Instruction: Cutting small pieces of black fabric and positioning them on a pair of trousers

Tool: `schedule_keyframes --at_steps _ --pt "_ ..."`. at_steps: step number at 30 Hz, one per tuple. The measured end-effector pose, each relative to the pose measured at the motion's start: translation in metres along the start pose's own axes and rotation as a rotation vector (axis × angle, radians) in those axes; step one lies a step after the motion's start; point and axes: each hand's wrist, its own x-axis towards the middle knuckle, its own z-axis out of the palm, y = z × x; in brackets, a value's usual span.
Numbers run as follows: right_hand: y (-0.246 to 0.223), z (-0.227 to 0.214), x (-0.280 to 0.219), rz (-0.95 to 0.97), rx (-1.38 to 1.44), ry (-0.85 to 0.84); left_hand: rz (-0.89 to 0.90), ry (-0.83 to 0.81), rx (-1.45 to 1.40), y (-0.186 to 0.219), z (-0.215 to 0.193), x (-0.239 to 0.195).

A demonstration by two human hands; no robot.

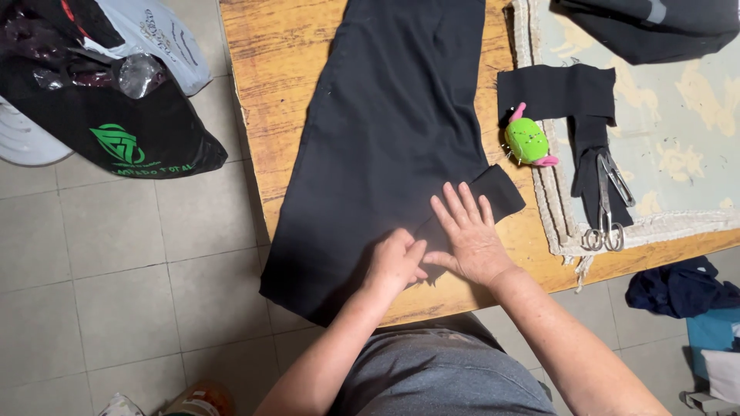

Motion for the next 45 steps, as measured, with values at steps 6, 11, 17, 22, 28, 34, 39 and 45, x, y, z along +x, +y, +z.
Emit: schedule_keyframes --at_steps 6,11,17,22,28,34,39,45 --pt "0.003 0.001 0.000 -0.012 -0.021 -0.015 -0.066 -0.067 -0.147 0.027 -0.007 -0.015" --pt "0.003 0.002 0.000 -0.003 -0.018 -0.033 -0.121 -0.168 -0.425 0.035 -0.010 -0.006" --pt "0.003 0.003 0.001 0.010 -0.043 -0.067 -0.087 -0.156 -0.267 0.027 -0.006 0.028" --pt "0.003 0.007 0.000 0.001 -0.073 -0.045 -0.048 -0.051 -0.162 0.034 -0.009 0.031" --pt "0.003 0.008 0.000 0.014 -0.040 -0.034 -0.041 -0.041 -0.048 0.032 -0.008 0.039" --pt "0.003 0.005 0.001 0.016 -0.039 -0.056 -0.065 -0.040 -0.064 0.038 -0.022 0.023" --pt "-0.001 -0.001 0.001 0.010 -0.035 -0.043 -0.097 -0.127 0.300 0.028 -0.033 0.024" --pt "-0.003 -0.002 0.002 0.025 -0.005 -0.041 -0.138 -0.076 0.502 0.013 -0.035 0.025"
